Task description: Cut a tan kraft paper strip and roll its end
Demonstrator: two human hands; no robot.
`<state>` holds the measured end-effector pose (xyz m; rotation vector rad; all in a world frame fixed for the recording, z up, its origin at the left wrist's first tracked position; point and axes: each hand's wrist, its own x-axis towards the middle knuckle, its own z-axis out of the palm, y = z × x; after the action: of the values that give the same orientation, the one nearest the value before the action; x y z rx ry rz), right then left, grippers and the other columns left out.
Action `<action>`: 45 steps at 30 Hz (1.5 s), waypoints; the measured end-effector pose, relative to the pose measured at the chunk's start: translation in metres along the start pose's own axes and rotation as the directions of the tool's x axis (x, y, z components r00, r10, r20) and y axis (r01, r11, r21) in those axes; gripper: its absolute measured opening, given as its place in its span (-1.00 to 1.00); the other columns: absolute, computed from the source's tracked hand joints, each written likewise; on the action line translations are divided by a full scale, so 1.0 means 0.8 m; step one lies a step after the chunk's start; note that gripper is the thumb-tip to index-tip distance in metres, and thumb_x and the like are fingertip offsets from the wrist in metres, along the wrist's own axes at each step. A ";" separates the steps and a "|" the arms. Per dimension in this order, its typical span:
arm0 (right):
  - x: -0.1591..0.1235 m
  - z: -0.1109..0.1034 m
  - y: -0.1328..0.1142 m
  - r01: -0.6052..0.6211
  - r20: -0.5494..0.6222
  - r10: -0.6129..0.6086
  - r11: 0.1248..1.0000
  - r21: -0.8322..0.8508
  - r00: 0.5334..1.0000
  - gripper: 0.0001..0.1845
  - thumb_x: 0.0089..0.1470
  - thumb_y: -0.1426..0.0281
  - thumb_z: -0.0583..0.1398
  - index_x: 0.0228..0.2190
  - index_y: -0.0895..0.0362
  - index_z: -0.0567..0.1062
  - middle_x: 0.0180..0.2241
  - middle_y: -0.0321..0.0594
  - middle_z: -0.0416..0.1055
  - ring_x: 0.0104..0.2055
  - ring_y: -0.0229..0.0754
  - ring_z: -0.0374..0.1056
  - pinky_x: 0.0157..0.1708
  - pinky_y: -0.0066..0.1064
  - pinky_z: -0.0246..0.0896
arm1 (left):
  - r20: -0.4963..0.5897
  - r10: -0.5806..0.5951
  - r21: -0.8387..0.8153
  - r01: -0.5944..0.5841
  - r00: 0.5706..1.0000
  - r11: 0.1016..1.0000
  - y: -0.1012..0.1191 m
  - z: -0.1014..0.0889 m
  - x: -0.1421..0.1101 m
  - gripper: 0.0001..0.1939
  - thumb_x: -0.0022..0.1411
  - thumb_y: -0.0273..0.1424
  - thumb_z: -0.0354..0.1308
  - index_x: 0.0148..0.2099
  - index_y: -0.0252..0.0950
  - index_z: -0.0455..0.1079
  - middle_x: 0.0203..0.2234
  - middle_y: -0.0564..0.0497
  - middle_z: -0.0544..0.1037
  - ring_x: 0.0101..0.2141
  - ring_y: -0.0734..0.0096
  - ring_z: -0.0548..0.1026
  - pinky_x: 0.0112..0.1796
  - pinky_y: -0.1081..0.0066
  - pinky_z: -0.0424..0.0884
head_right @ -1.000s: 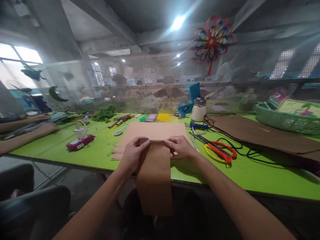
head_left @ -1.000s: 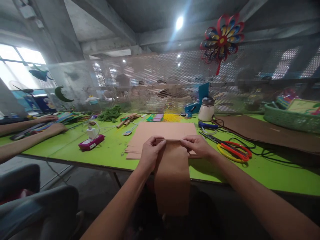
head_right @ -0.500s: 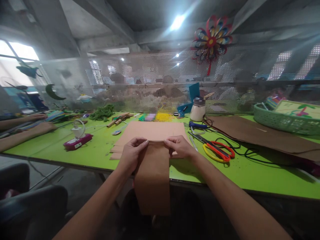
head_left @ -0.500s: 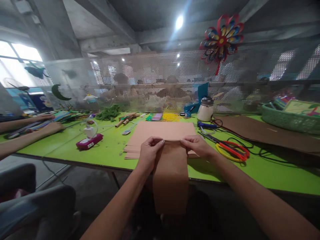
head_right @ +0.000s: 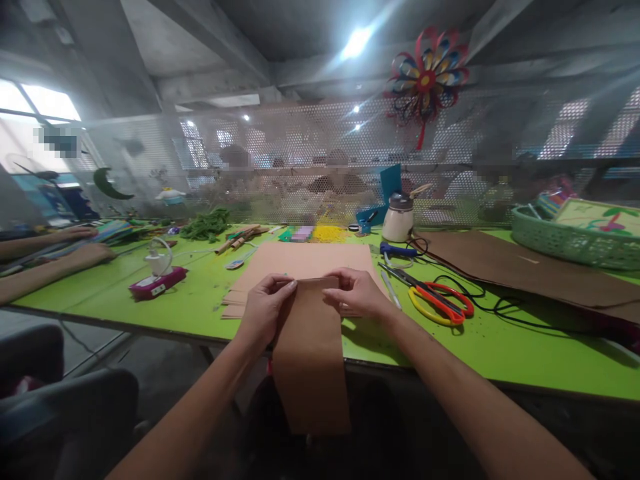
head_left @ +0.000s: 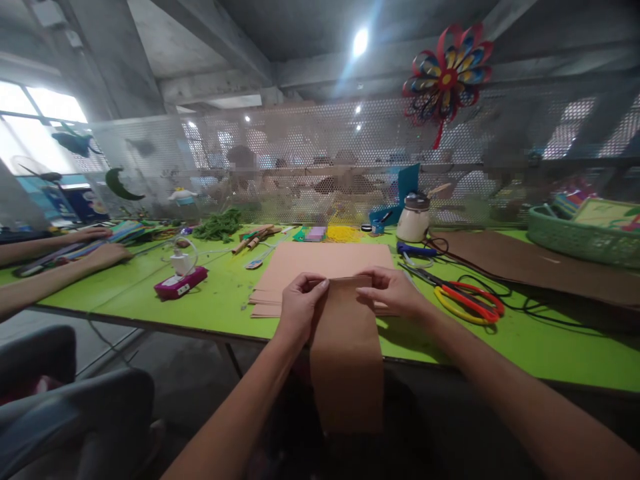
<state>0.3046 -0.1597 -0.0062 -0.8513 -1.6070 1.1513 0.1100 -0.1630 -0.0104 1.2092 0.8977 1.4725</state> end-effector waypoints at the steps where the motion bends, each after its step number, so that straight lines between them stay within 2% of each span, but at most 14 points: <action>1: 0.000 0.001 0.001 0.008 -0.018 -0.008 1.000 -0.015 1.000 -0.57 -0.21 0.30 0.32 -0.24 0.18 0.45 -0.43 -0.27 0.41 -0.46 -0.28 0.31 -0.45 -0.43 0.22 | 0.000 0.000 0.003 0.000 1.000 1.000 0.000 0.001 0.000 -0.78 -0.09 -0.34 0.29 -0.38 -0.31 0.38 -0.54 0.10 0.48 -0.50 0.49 0.39 -0.44 0.50 0.25; 7: 0.000 -0.002 0.000 0.020 -0.074 -0.037 0.977 -0.212 0.997 -0.66 -0.14 0.22 0.26 -0.36 0.24 0.52 -0.54 -0.27 0.37 -0.54 -0.33 0.18 -0.55 -0.48 0.08 | 0.023 0.022 0.085 -0.024 0.999 0.996 -0.001 0.003 0.000 -0.79 -0.09 -0.34 0.29 -0.39 -0.34 0.39 -0.54 0.07 0.47 -0.47 0.48 0.38 -0.42 0.50 0.25; 11: -0.001 -0.003 -0.003 0.002 -0.094 -0.030 0.961 -0.278 0.995 -0.62 -0.09 0.14 0.20 -0.49 0.25 0.49 -0.60 -0.29 0.31 -0.57 -0.35 0.12 -0.58 -0.50 0.02 | 0.028 0.026 0.112 -0.029 0.999 0.993 -0.005 0.003 0.002 -0.78 -0.08 -0.34 0.29 -0.39 -0.34 0.38 -0.53 0.06 0.47 -0.46 0.46 0.39 -0.41 0.49 0.26; 17: 0.001 -0.006 -0.005 0.007 -0.087 -0.029 0.969 -0.248 0.996 -0.62 -0.08 0.12 0.17 -0.59 0.21 0.39 -0.65 -0.36 0.19 -0.58 -0.36 0.05 -0.58 -0.50 -0.05 | 0.128 -0.028 0.068 0.019 0.991 0.998 -0.006 -0.001 0.002 -0.79 -0.06 -0.36 0.27 -0.42 -0.34 0.33 -0.61 0.11 0.41 -0.54 0.55 0.34 -0.47 0.54 0.23; 21: 0.000 -0.005 -0.006 -0.024 -0.128 -0.005 0.975 -0.220 0.992 -0.62 -0.10 0.11 0.19 -0.60 0.19 0.37 -0.67 -0.38 0.15 -0.60 -0.35 0.03 -0.60 -0.49 -0.07 | 0.183 -0.069 0.150 0.041 0.981 0.988 -0.002 0.001 0.001 -0.73 -0.07 -0.33 0.29 -0.31 -0.35 0.39 -0.50 0.06 0.46 -0.47 0.49 0.38 -0.44 0.53 0.25; 25: 0.000 -0.003 -0.007 -0.025 -0.145 -0.006 0.978 -0.209 0.989 -0.60 -0.11 0.09 0.19 -0.62 0.19 0.35 -0.67 -0.37 0.15 -0.60 -0.35 0.02 -0.60 -0.48 -0.08 | 0.149 -0.066 0.246 0.028 0.987 0.969 0.000 0.004 0.001 -0.65 -0.12 -0.33 0.31 -0.24 -0.37 0.43 -0.41 -0.01 0.49 -0.38 0.39 0.40 -0.38 0.47 0.31; 30: 0.002 -0.008 -0.003 0.014 -0.071 -0.027 0.983 -0.183 0.997 -0.56 -0.05 0.08 0.15 -0.67 0.18 0.29 -0.67 -0.39 0.09 -0.60 -0.37 -0.02 -0.59 -0.48 -0.10 | 0.151 -0.028 0.235 -0.009 0.988 0.972 -0.003 0.003 0.002 -0.72 -0.10 -0.35 0.28 -0.28 -0.36 0.43 -0.44 0.00 0.49 -0.41 0.41 0.39 -0.38 0.47 0.31; 33: 0.003 -0.012 0.000 0.028 -0.021 -0.032 0.985 -0.169 0.999 -0.59 -0.03 0.10 0.15 -0.61 0.19 0.37 -0.64 -0.37 0.18 -0.57 -0.35 0.06 -0.55 -0.48 -0.04 | 0.171 -0.028 0.227 -0.012 0.985 0.974 -0.004 0.002 0.002 -0.75 -0.07 -0.35 0.26 -0.31 -0.36 0.42 -0.46 0.01 0.49 -0.43 0.42 0.39 -0.40 0.48 0.30; 37: 0.002 -0.011 0.000 0.025 -0.027 -0.031 0.979 -0.204 0.999 -0.67 -0.14 0.19 0.25 -0.41 0.21 0.49 -0.48 -0.26 0.39 -0.45 -0.27 0.24 -0.44 -0.45 0.10 | 0.192 -0.042 0.216 -0.001 0.981 0.976 -0.004 0.001 0.001 -0.77 -0.07 -0.34 0.25 -0.35 -0.36 0.39 -0.51 0.03 0.47 -0.47 0.45 0.37 -0.44 0.49 0.27; 42: 0.000 -0.006 0.001 -0.003 -0.095 -0.017 0.977 -0.212 0.995 -0.65 -0.15 0.16 0.24 -0.51 0.23 0.49 -0.57 -0.27 0.36 -0.54 -0.30 0.20 -0.52 -0.46 0.08 | 0.205 -0.052 0.220 0.006 0.977 0.976 -0.003 0.001 0.001 -0.78 -0.06 -0.34 0.25 -0.36 -0.37 0.39 -0.51 0.03 0.47 -0.47 0.45 0.37 -0.43 0.49 0.27; 45: 0.000 -0.007 0.003 -0.006 -0.090 -0.013 0.977 -0.212 0.996 -0.63 -0.14 0.13 0.23 -0.53 0.22 0.48 -0.63 -0.31 0.31 -0.58 -0.32 0.16 -0.58 -0.48 0.02 | 0.213 -0.053 0.235 0.001 0.976 0.972 -0.001 0.002 0.000 -0.78 -0.07 -0.33 0.25 -0.38 -0.37 0.39 -0.52 0.05 0.45 -0.47 0.47 0.36 -0.44 0.51 0.25</action>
<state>0.3099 -0.1575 -0.0078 -1.0230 -1.6747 0.9353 0.1118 -0.1626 -0.0108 1.4935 0.9507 1.2075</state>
